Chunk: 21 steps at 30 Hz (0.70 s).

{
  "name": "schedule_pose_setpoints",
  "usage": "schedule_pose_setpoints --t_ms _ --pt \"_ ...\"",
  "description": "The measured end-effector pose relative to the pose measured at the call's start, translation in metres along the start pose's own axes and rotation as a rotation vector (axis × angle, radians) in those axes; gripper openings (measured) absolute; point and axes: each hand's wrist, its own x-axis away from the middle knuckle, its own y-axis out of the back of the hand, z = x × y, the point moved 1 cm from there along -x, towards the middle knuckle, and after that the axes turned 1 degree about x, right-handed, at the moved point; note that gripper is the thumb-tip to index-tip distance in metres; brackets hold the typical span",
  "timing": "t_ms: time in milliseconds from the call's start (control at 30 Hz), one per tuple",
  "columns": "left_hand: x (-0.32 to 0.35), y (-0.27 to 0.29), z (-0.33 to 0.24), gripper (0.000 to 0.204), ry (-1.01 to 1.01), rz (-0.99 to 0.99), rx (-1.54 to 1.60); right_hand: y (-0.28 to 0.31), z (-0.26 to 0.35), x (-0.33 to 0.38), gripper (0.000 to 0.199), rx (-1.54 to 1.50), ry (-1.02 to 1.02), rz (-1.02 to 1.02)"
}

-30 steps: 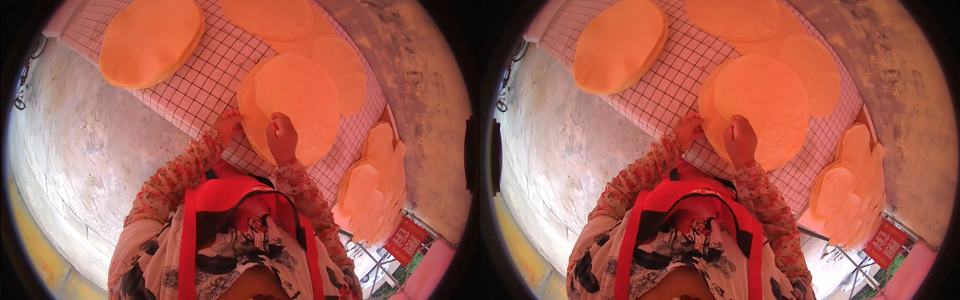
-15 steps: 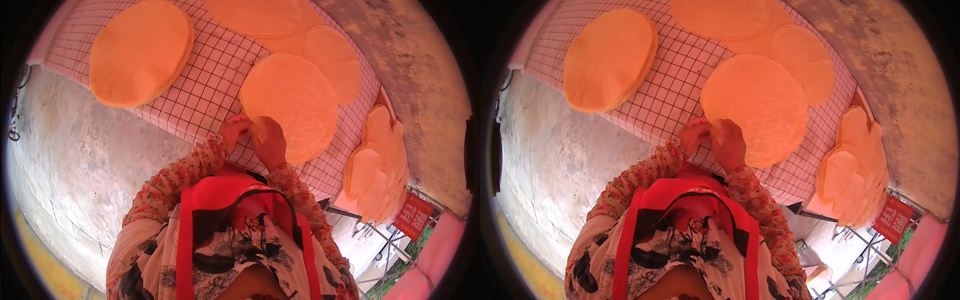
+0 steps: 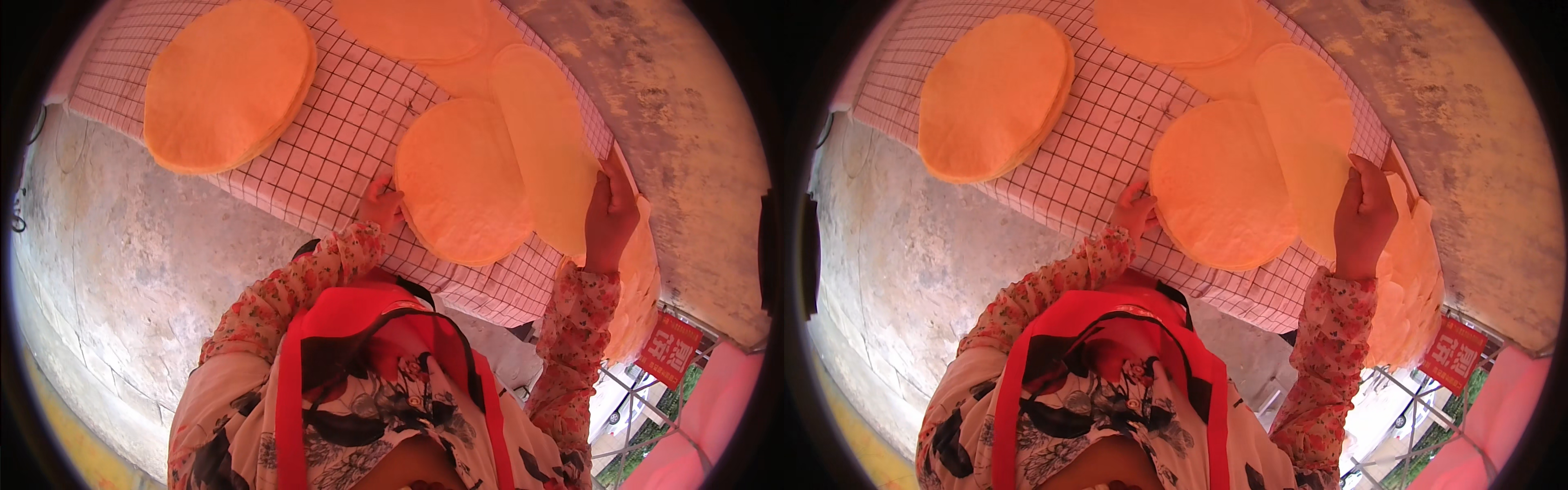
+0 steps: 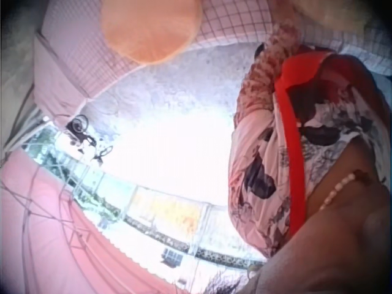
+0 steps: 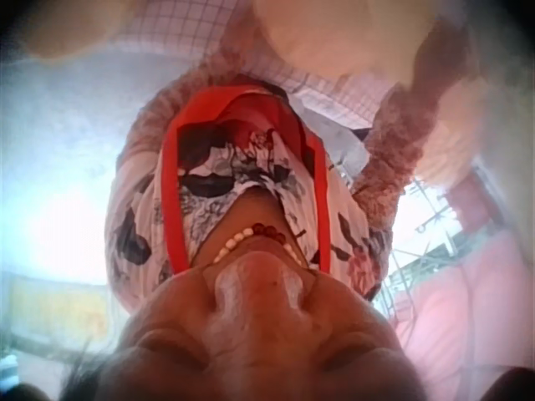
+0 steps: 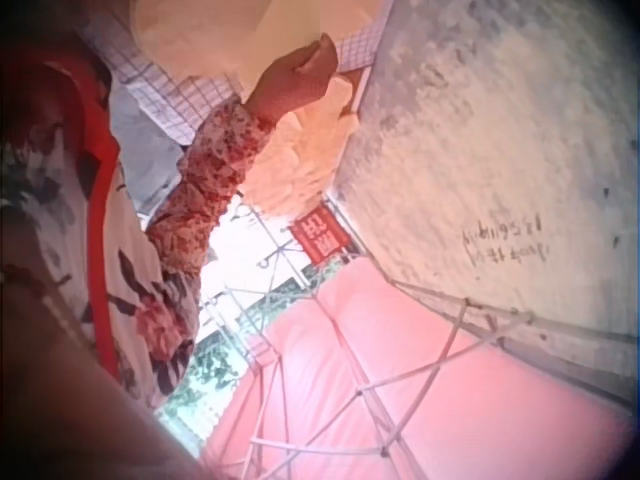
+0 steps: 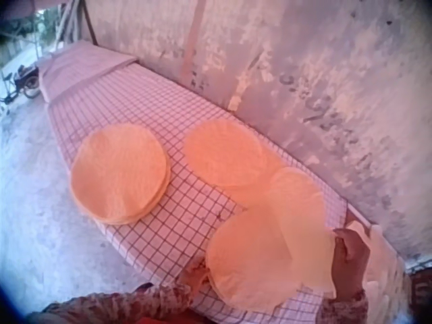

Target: The person repeatedly picks up thin, round orange dough sheets from a table and stacks them into neat piles. They handle the sheets one by one, aligning them carefully before placing them onto the growing stacks.

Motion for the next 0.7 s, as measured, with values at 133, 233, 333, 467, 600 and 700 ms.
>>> schedule_pose_setpoints --t_ms 133,233,333,467,600,700 --pt "-0.019 0.011 0.007 0.035 0.082 0.051 -0.078 0.004 0.036 0.022 0.023 0.178 0.314 0.038" --pt "-0.014 0.011 0.007 0.036 0.115 0.164 -0.118 -0.061 0.013 0.080 0.023 0.232 0.269 0.241" --pt "-0.003 0.008 0.003 0.038 0.165 0.258 -0.132 -0.136 -0.018 0.142 0.018 0.119 0.202 0.348" --pt "0.005 0.011 -0.001 0.040 0.163 0.325 -0.101 -0.168 -0.020 0.175 0.015 0.058 0.150 0.327" --pt "0.006 0.008 0.002 0.043 0.116 0.294 -0.182 -0.166 -0.019 0.175 0.015 0.009 0.132 0.327" --pt "-0.001 0.006 0.010 0.043 0.036 0.293 -0.178 -0.166 -0.020 0.175 0.016 -0.003 0.151 0.352"
